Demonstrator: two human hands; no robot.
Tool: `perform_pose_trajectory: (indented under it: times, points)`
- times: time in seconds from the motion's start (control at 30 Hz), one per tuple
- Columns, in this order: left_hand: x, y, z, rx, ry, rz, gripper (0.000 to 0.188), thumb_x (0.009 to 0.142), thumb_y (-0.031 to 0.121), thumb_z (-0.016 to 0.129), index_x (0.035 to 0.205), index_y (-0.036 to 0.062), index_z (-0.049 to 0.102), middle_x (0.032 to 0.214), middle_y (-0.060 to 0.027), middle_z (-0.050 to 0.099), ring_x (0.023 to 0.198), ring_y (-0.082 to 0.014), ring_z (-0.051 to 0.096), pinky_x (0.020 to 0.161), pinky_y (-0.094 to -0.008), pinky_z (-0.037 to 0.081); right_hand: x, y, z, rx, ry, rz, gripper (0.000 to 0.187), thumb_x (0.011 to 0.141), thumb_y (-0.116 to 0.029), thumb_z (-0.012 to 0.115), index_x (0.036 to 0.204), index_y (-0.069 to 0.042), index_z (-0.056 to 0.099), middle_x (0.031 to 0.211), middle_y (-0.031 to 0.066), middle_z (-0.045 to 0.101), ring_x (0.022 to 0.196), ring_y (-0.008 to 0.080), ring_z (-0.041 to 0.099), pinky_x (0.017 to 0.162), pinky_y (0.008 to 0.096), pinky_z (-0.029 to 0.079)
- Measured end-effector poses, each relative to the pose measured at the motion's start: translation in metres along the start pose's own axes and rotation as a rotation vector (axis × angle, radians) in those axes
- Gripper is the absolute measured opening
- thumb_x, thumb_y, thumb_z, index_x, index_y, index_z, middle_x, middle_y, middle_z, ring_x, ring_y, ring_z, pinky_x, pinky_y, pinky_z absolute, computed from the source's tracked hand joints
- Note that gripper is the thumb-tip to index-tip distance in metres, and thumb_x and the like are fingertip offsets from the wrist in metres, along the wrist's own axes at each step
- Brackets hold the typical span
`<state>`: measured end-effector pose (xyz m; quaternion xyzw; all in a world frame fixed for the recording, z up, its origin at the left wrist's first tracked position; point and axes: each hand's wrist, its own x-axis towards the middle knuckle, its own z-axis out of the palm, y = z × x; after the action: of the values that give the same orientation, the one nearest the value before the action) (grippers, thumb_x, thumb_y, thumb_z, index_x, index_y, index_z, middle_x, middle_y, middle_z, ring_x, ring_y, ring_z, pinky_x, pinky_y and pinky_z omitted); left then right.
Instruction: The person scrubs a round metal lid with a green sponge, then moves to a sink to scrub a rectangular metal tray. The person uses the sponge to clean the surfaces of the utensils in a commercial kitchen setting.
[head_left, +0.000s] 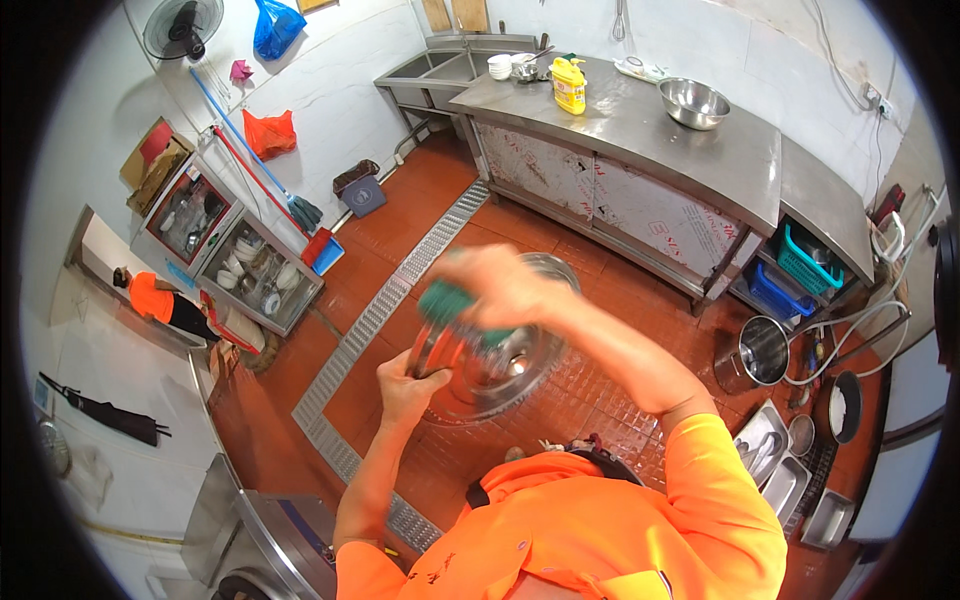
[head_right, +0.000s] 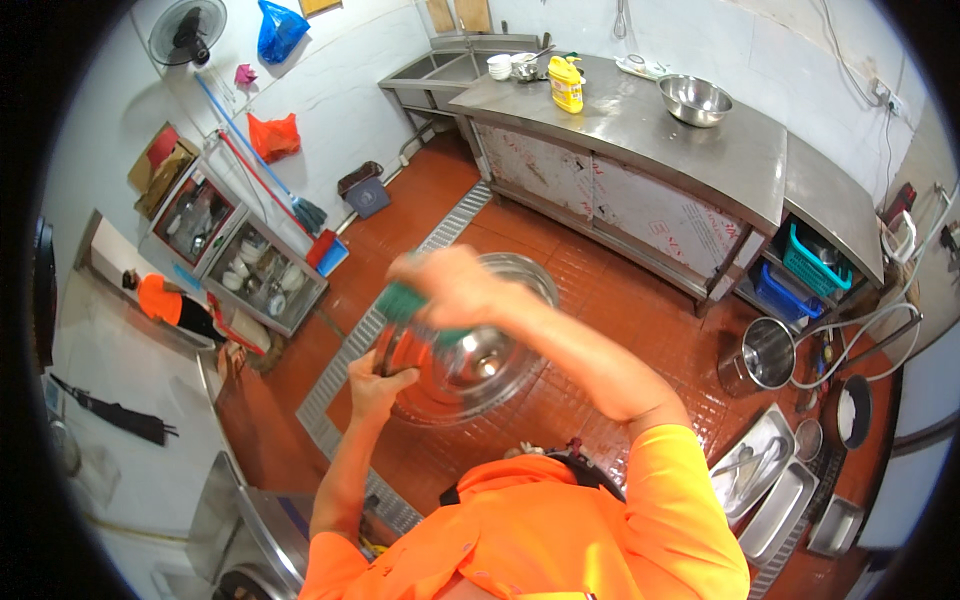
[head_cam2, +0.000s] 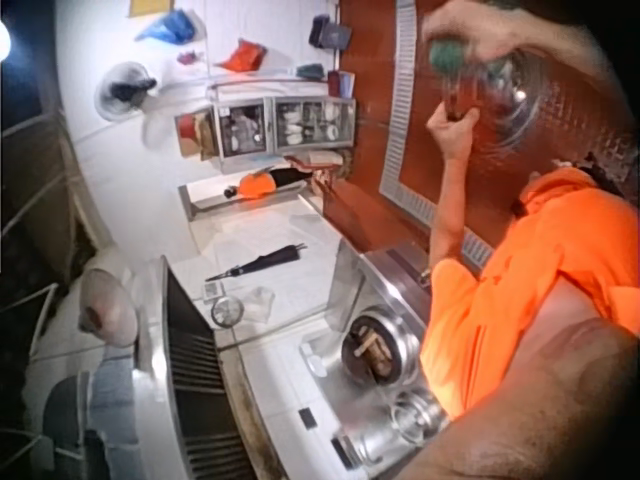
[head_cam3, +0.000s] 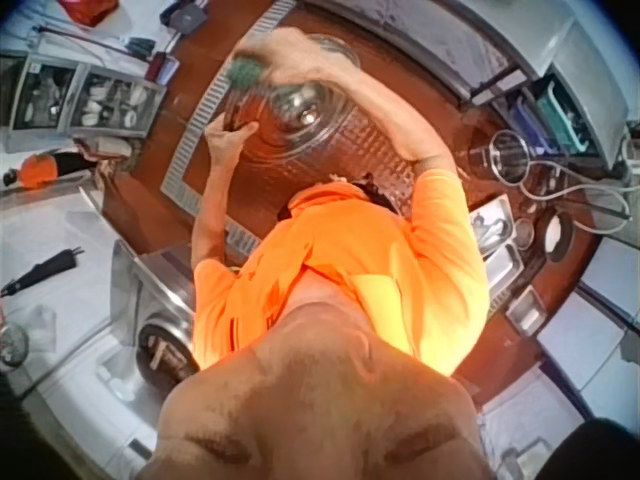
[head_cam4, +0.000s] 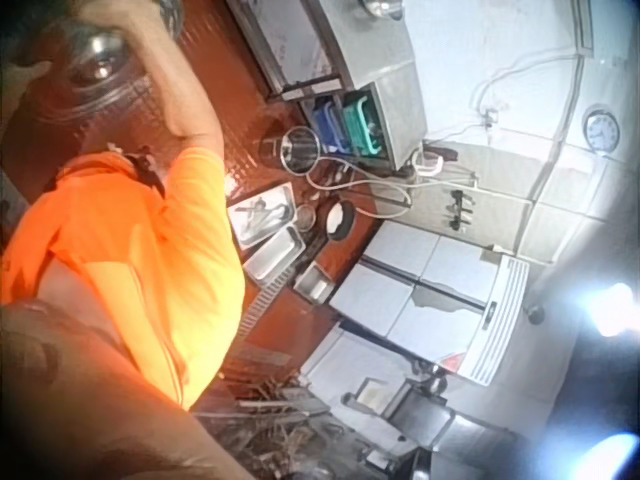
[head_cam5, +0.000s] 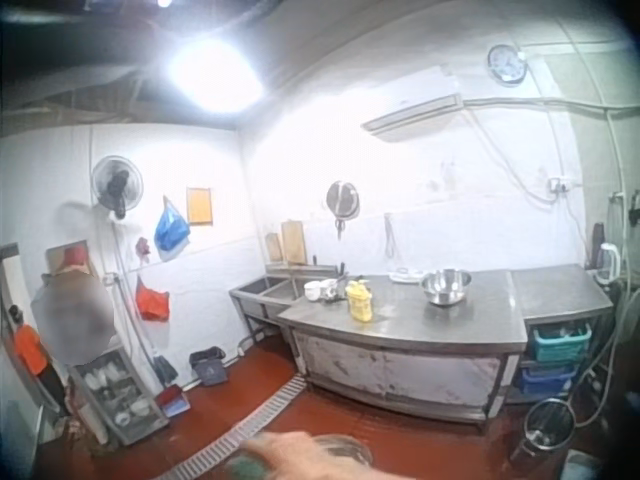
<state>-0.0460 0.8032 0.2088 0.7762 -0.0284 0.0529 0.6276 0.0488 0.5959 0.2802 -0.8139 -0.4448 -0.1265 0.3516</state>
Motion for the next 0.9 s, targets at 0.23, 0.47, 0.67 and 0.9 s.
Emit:
perform_pose_trajectory:
  times: [0.23,0.47,0.67,0.9]
  points:
    - [-0.027,-0.022,-0.009,-0.314,0.212,0.058,0.015,0.072,-0.007,0.071,0.085,-0.0013,0.066,0.079,-0.0010,0.065,0.069,-0.0067,0.056,0.064,-0.0241,0.047,-0.088,0.111,0.007,0.869,0.527,0.464,0.028,0.072,-0.003,0.061,0.100,-0.002,0.061,0.089,0.0019,0.062,0.082,0.0097,0.057,0.078,0.0263,0.046]
    - [-0.010,-0.003,-0.001,-0.146,-0.134,-0.012,0.027,0.073,-0.004,0.071,0.099,-0.0007,0.063,0.087,-0.0003,0.065,0.077,-0.0077,0.059,0.069,-0.0237,0.049,-0.021,0.027,-0.009,0.145,0.080,0.198,0.036,0.067,-0.008,0.066,0.102,-0.004,0.062,0.094,0.0147,0.067,0.088,0.0272,0.066,0.079,0.0375,0.052]
    - [-0.003,-0.005,0.011,-0.425,-0.214,0.001,0.030,0.072,-0.006,0.069,0.100,0.0015,0.062,0.089,0.0019,0.062,0.078,-0.0056,0.057,0.067,-0.0231,0.048,0.001,-0.034,0.022,-0.140,-0.195,-0.114,0.041,0.066,-0.020,0.070,0.103,-0.008,0.056,0.088,0.0148,0.061,0.084,0.0358,0.062,0.069,0.0467,0.050]
    - [-0.013,-0.004,-0.008,-0.312,-0.098,-0.059,0.022,0.066,-0.009,0.067,0.088,-0.0034,0.069,0.075,-0.0009,0.064,0.064,-0.0075,0.056,0.060,-0.0242,0.046,-0.045,0.070,-0.007,0.396,0.366,0.147,0.041,0.067,-0.009,0.065,0.107,-0.004,0.061,0.095,0.0117,0.066,0.088,0.0222,0.065,0.080,0.0331,0.050]
